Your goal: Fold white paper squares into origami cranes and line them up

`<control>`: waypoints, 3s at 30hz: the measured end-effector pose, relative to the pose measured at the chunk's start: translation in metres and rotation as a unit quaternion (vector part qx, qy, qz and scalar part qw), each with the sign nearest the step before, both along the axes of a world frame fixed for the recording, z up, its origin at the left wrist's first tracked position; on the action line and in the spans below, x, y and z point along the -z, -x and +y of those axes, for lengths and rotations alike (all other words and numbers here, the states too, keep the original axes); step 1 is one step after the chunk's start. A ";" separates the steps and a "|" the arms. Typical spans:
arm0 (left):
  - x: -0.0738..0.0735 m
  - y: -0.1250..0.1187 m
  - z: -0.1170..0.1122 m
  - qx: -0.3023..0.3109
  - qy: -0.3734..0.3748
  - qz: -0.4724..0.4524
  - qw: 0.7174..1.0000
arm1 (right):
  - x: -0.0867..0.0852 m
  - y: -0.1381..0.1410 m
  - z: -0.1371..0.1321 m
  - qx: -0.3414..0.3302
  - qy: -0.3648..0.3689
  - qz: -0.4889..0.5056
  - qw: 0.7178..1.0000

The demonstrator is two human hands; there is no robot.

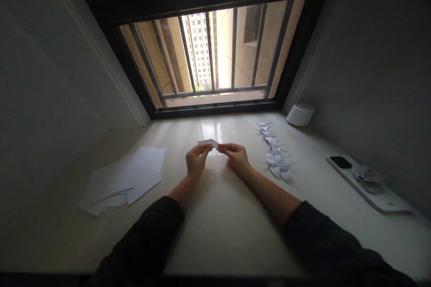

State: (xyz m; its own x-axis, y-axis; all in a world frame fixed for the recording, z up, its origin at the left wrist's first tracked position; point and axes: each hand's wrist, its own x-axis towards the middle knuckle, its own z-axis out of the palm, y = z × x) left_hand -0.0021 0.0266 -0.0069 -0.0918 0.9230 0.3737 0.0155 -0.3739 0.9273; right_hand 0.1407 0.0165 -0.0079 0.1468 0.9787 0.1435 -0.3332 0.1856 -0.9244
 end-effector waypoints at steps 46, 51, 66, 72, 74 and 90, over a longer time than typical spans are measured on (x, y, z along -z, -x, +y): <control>-0.005 -0.003 -0.005 0.038 0.024 -0.037 0.998 | 0.009 0.001 0.005 -0.048 -0.022 -0.015 0.998; -0.006 -0.002 -0.004 0.017 0.050 -0.044 0.998 | 0.008 -0.001 0.006 -0.076 -0.005 -0.020 0.997; -0.004 0.000 -0.006 -0.006 0.014 0.019 1.000 | 0.008 -0.002 0.006 -0.045 -0.017 -0.027 0.998; -0.003 0.001 -0.006 0.003 0.048 0.068 0.997 | 0.007 -0.005 0.007 -0.021 -0.002 -0.021 1.000; -0.002 0.001 -0.005 0.014 0.059 0.071 0.996 | 0.008 -0.004 0.006 -0.032 -0.007 -0.018 0.999; -0.003 0.003 -0.003 0.054 0.012 0.120 0.991 | 0.012 0.003 0.001 -0.080 -0.026 -0.124 0.989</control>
